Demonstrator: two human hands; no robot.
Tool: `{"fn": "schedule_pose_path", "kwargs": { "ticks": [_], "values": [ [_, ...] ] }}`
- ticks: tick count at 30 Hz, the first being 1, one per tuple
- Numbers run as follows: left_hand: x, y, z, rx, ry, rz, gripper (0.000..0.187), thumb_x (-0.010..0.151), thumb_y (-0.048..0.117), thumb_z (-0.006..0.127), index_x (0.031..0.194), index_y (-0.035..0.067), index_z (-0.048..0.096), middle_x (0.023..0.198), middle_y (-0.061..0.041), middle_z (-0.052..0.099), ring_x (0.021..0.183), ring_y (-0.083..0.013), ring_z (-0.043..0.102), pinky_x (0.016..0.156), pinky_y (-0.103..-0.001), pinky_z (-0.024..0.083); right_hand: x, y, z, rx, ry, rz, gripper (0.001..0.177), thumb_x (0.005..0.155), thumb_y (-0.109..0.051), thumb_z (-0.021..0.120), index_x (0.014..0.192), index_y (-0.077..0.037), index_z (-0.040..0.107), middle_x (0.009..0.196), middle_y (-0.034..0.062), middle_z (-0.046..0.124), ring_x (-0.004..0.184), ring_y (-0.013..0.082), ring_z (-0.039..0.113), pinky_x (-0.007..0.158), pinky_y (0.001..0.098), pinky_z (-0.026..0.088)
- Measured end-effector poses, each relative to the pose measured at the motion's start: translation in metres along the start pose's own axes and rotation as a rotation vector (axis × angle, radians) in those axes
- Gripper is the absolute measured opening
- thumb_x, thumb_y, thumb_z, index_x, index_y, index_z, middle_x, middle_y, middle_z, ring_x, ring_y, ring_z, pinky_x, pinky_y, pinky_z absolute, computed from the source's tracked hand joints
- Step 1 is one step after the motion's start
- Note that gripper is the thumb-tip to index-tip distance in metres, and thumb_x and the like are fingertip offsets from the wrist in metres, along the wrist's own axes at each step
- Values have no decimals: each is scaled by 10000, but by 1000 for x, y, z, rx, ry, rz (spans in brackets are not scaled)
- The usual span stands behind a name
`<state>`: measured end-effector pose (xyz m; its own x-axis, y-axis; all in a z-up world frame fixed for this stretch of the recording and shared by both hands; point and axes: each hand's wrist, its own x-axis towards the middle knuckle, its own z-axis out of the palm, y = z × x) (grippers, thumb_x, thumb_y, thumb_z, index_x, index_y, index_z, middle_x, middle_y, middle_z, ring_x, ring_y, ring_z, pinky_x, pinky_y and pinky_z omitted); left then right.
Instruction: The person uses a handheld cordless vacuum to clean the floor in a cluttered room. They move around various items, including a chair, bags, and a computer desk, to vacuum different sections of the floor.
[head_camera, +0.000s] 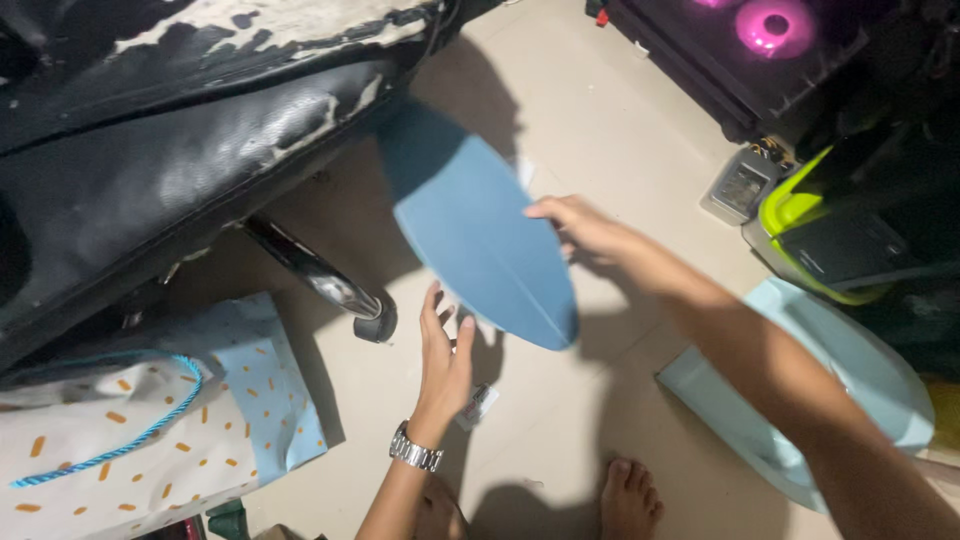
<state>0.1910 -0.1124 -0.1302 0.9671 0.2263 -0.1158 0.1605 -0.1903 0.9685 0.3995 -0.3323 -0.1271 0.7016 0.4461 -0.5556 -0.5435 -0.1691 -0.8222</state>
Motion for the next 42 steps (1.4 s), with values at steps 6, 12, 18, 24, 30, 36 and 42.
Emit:
{"fn": "schedule_pose_path", "kwargs": {
  "ticks": [6,12,18,24,30,36,42],
  "values": [
    [11,15,-23,-13,195,91,923,1014,381,540,1613,-68,0,1693,-297,117,1568,-391,197,1257,-444,167,104,14,90,-73,-6,51,772,755,-573,554,1424,-188,537,1456,120,529,1354,295,446,823,508,495],
    [39,12,-38,338,190,31,967,941,404,652,1603,-32,98,1636,-368,106,1538,-473,117,1213,-461,203,165,38,164,-334,7,-216,701,918,-531,604,1477,-114,520,1527,188,503,1402,344,463,1118,478,425],
    [52,-1,-53,404,245,-3,885,968,304,694,1600,-33,173,1613,-416,67,1532,-503,128,1236,-483,184,191,67,100,-108,232,-490,604,773,-115,546,1355,-6,666,1347,232,727,1263,347,668,1016,381,525],
    [19,2,-55,288,387,193,733,930,108,638,1568,-9,295,1652,-312,241,1440,-416,435,1113,-444,406,168,93,15,-1011,699,-548,676,719,-162,728,1355,-25,544,1343,201,559,1280,394,511,968,492,409],
    [3,3,-32,351,318,322,511,928,35,629,1416,-28,491,1573,-269,392,1338,-402,513,1012,-409,478,114,101,24,-1256,473,-405,389,850,-330,749,1221,-236,678,1274,15,654,1258,239,569,1079,471,397],
    [-4,-2,16,403,256,562,359,908,7,660,1262,-9,604,1372,-213,564,1295,-384,545,1099,-474,446,-34,191,15,-916,673,-741,423,753,-122,695,1176,-96,700,1142,118,666,1091,293,584,925,463,440],
    [17,25,65,336,6,740,164,926,-4,710,1084,32,682,1111,-108,661,1078,-297,609,974,-426,472,-245,259,-35,-324,1015,-280,98,981,-134,667,1045,-66,695,812,48,628,730,97,547,621,277,476]
  ]
}}
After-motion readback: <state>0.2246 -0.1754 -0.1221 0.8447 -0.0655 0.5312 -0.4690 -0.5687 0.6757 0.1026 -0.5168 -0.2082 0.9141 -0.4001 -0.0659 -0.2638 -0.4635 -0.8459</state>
